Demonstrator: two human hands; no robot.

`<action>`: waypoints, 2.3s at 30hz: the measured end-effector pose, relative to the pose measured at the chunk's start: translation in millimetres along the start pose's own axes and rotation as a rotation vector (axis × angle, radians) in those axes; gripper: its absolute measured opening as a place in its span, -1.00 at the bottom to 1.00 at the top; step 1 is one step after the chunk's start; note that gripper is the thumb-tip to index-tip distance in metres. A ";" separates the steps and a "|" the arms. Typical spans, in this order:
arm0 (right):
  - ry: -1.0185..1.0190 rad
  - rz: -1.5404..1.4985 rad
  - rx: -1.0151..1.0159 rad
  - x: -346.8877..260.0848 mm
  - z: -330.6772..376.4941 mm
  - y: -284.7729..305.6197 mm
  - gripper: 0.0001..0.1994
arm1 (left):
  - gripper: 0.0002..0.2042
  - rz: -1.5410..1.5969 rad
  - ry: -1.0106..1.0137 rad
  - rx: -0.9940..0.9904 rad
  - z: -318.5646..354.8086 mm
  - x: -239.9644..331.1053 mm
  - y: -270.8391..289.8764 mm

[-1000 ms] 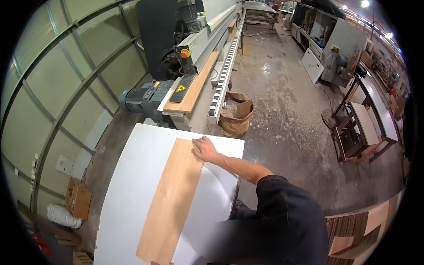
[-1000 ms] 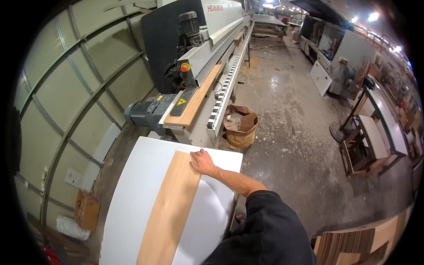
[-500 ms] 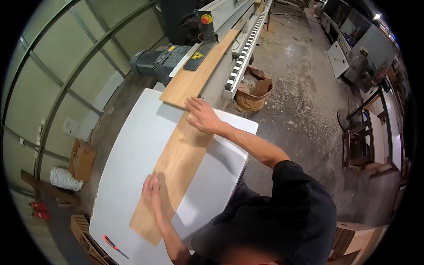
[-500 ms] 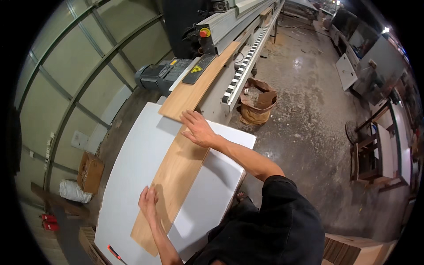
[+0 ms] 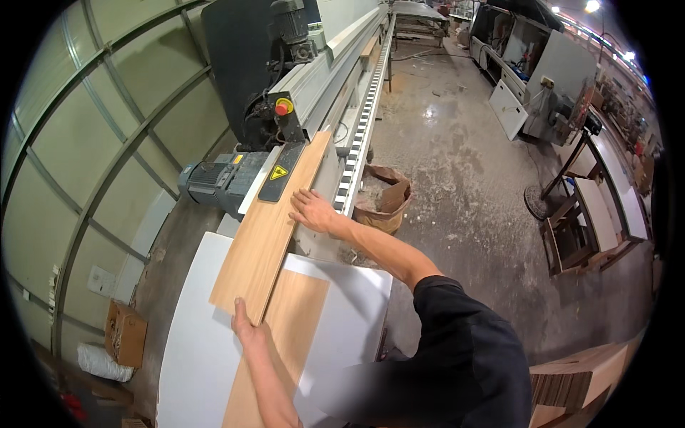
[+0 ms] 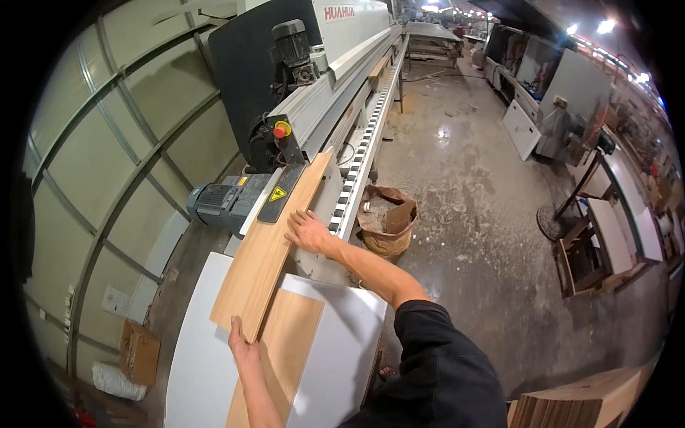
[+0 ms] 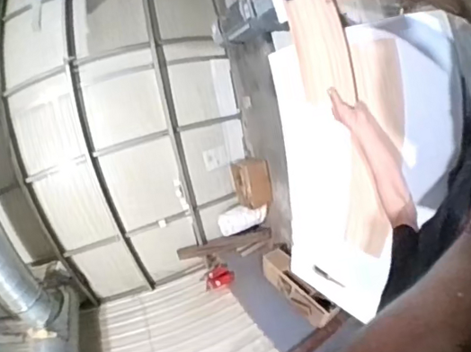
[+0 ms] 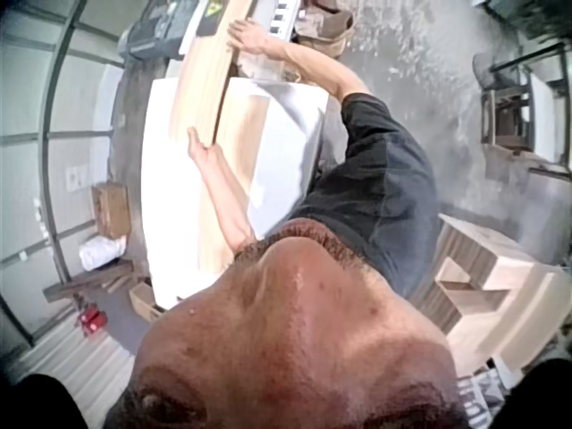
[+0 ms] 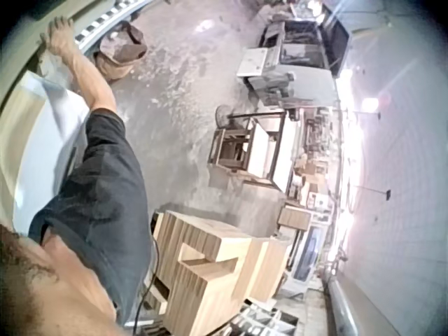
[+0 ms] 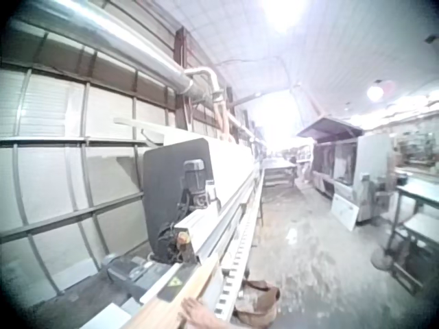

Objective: The person picks up a wood plank from a table, feeds it through an edge banding machine, retrieves the processed plank, and stacks it onto a pile of similar wooden boards.

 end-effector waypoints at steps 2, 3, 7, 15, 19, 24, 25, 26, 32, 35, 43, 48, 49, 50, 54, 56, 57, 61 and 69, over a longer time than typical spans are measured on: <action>-0.029 -0.001 -0.055 17.5 -11.8 -1.1 -0.45 | -0.49 -0.061 0.042 0.195 6.0 2.3 20.5; -0.022 -0.004 -0.055 20.5 -17.0 -1.5 -0.45 | -0.49 -0.116 0.035 0.205 7.7 8.3 43.3; -0.093 0.047 -0.049 51.6 -32.2 0.9 -0.44 | -0.51 -0.281 0.051 0.267 45.3 34.9 43.7; -0.302 -0.058 -0.019 96.6 -50.2 12.9 -0.53 | -0.52 -1.459 -0.557 -0.199 176.2 90.2 83.9; -0.331 -0.343 -0.102 65.8 -45.5 -20.3 -0.63 | -0.32 -0.722 0.024 0.468 237.2 91.2 192.8; -0.135 -0.367 -0.173 -24.4 0.0 -50.3 -0.72 | -0.52 -0.423 -0.157 0.587 323.8 112.5 235.2; -0.150 -0.331 -0.133 -34.4 24.2 -30.2 -0.70 | -0.52 -0.504 -0.131 0.430 318.1 122.3 232.5; -0.110 -0.274 -0.067 -36.6 40.2 -33.8 -0.69 | -0.52 -0.596 -0.092 0.502 329.1 132.9 225.9; -0.028 -0.348 -0.078 -86.8 98.8 -43.6 -0.83 | -0.53 -0.673 -0.066 0.682 389.4 145.5 296.1; 0.124 -0.187 0.133 -110.8 107.0 -24.2 -0.80 | -0.52 -1.081 -0.049 0.758 396.1 156.5 323.0; -0.030 -0.348 0.118 -82.1 128.2 -56.1 -0.83 | -0.64 -0.958 -0.122 0.601 367.7 117.0 272.7; -0.104 -0.253 -0.009 -92.1 120.9 -71.6 -0.79 | -0.57 -1.010 -0.278 0.531 367.9 125.6 291.5; -0.075 -0.245 -0.031 -99.4 119.2 -77.4 -0.78 | -0.53 -1.069 -0.372 0.600 379.7 128.8 313.8; -0.051 -0.234 -0.054 -103.1 118.8 -80.6 -0.78 | -0.44 -1.025 -0.243 0.607 380.6 122.4 344.3; -0.069 -0.227 -0.023 -95.8 124.1 -68.4 -0.74 | -0.36 -1.007 -0.247 0.532 363.7 122.5 293.0; -0.020 -0.272 -0.159 -100.1 123.2 -73.0 -0.67 | -0.33 -0.986 -0.267 0.423 365.3 131.0 279.3; -0.020 -0.362 -0.239 -97.7 124.1 -72.6 -0.54 | -0.27 -1.068 -0.155 0.279 366.3 125.2 278.9; 0.099 -0.458 -0.426 -97.5 131.1 -73.1 -0.26 | -0.22 -1.178 -0.062 0.139 382.4 111.8 298.7; 0.198 -0.219 -0.524 -104.9 122.6 -73.5 -0.33 | -0.31 -1.054 -0.041 0.176 365.3 109.8 286.6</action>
Point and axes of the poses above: each hand's wrist, its own z-axis away from the middle knuckle, its own y-axis out of the back of the hand, x = y × z, the point moved 10 cm from there along -z, towards the middle knuckle, and after that the axes turned 15 degrees about -x, right-handed, at the moved point
